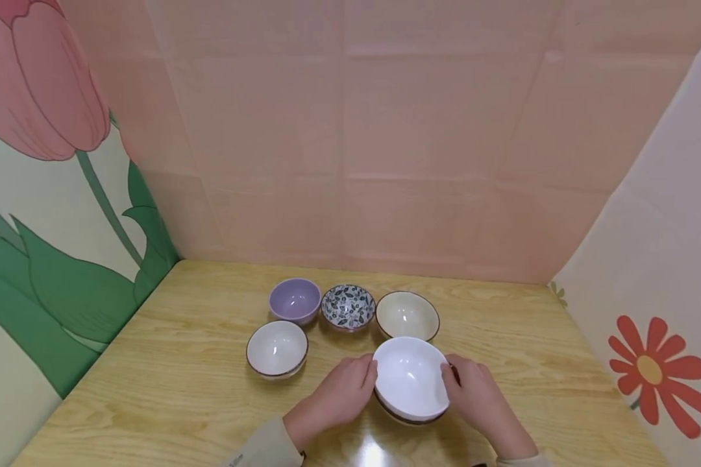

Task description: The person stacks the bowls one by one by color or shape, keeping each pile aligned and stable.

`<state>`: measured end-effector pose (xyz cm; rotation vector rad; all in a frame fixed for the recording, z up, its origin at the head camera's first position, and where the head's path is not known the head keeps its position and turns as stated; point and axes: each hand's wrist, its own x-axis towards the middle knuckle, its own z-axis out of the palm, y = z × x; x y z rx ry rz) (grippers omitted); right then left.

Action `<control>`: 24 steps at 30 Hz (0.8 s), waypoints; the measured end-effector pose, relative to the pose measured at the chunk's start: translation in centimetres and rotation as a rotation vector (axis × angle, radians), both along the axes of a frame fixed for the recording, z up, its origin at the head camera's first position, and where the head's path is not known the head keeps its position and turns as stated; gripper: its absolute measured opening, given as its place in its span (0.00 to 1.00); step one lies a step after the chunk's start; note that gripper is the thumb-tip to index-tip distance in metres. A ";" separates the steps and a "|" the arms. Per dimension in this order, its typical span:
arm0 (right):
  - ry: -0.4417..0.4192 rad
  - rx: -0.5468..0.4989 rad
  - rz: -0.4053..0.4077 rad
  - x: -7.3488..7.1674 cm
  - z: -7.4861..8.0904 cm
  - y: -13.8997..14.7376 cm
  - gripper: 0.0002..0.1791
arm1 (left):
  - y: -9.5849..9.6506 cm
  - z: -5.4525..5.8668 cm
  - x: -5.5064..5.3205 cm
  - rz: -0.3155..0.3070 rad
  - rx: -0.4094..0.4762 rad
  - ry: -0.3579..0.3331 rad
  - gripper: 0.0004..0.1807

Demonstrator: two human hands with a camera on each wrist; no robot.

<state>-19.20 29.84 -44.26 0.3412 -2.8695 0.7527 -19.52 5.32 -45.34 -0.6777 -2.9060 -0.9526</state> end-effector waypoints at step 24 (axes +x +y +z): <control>0.014 -0.030 0.020 0.0 0.2 0.2 0.07 | 0.0 0.3 -0.1 0.010 -0.032 -0.017 0.22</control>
